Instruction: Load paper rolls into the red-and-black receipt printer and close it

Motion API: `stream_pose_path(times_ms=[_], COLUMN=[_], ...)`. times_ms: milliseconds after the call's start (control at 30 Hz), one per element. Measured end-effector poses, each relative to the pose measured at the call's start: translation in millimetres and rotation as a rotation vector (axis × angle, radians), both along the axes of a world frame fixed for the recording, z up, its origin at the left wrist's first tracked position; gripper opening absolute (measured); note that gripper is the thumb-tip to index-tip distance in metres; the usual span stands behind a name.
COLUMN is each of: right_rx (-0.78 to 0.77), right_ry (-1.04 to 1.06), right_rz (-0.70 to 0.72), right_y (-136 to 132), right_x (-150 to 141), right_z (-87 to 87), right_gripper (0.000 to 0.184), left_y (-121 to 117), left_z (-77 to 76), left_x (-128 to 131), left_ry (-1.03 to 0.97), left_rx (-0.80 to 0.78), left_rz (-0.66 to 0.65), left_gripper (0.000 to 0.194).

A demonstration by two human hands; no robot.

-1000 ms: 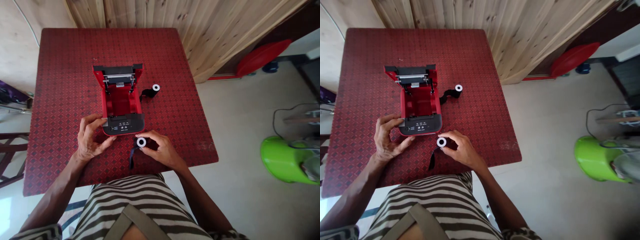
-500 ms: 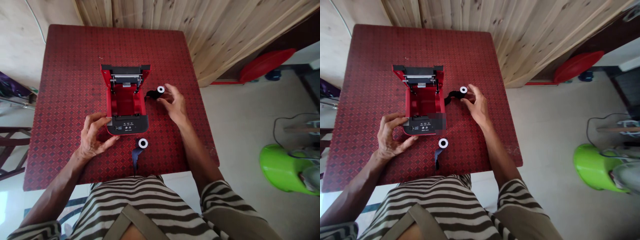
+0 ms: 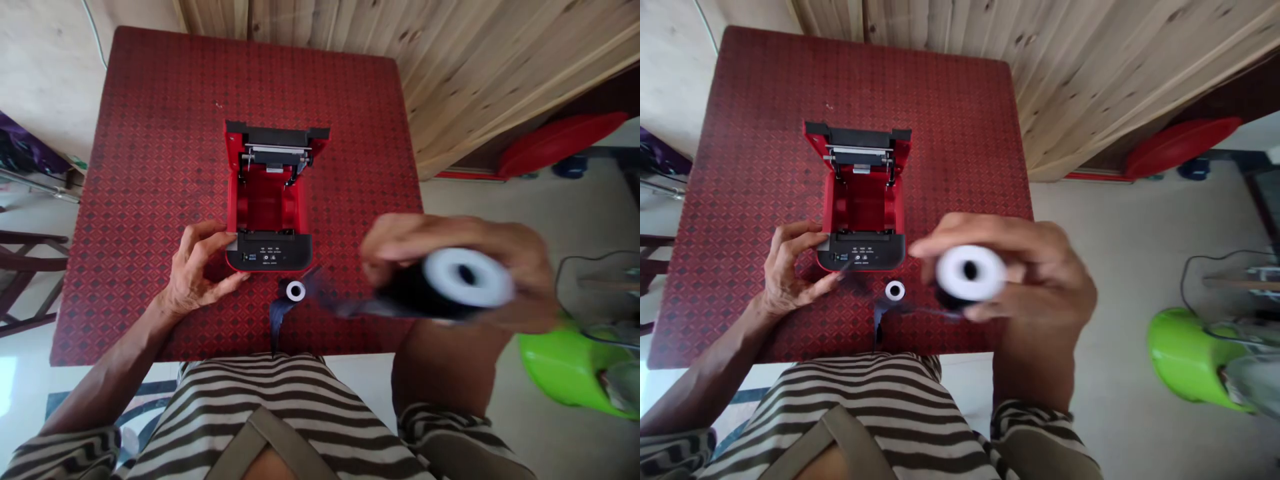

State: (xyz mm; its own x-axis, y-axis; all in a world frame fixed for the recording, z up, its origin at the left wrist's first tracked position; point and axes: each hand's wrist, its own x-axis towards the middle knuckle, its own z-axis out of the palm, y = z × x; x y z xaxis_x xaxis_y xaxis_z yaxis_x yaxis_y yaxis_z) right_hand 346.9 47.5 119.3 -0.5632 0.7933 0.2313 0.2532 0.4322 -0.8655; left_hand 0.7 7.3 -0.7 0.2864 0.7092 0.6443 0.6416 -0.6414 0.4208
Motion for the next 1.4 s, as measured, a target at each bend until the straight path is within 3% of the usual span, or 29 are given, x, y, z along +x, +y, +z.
stream_pose_path(times_ms=[33, 67, 233, 400, 667, 1067, 1267, 1400], right_rx=[-0.043, 0.008, 0.28, 0.36, 0.402, 0.269, 0.177, 0.258], right_ry=[-0.05, -0.11, -0.595, -0.819, -0.849, -0.811, -0.45, -0.286], right_rz=[0.113, 0.13, -0.033, -0.104, -0.06, -0.016, 0.081, 0.113], right_y=[1, 5, 27, 35, 55, 66, 47, 25], right_x=[-13, -28, -96, -119, -124, -126, -93, -80], right_z=[6.6, 9.4, -8.0, -24.8, -41.2, -44.2, -22.8, -25.8], right_gripper=[0.043, 0.038, 0.023, 0.025, 0.023, 0.014, 0.027, 0.029], left_y=[0, 0, -1, -3, -3, -3, -3, 0], left_z=[-0.1, -0.1, -1.0, -2.0, -1.2, -0.3, 4.6, 24.8], left_x=[0, -1, -2, -2, -2, -1, -3, -7], left_ry=[0.003, 0.005, 0.002, -0.007, -0.006, 0.005, -0.031, -0.059], left_rx=[-0.002, -0.004, -0.018, -0.033, -0.053, -0.051, -0.066, -0.09], left_rz=[0.001, 0.0, -0.019, -0.019, -0.012, -0.014, -0.042, -0.054], left_gripper=[0.067, 0.067, 0.068, 0.069, 0.069, 0.067, 0.068, 0.065])
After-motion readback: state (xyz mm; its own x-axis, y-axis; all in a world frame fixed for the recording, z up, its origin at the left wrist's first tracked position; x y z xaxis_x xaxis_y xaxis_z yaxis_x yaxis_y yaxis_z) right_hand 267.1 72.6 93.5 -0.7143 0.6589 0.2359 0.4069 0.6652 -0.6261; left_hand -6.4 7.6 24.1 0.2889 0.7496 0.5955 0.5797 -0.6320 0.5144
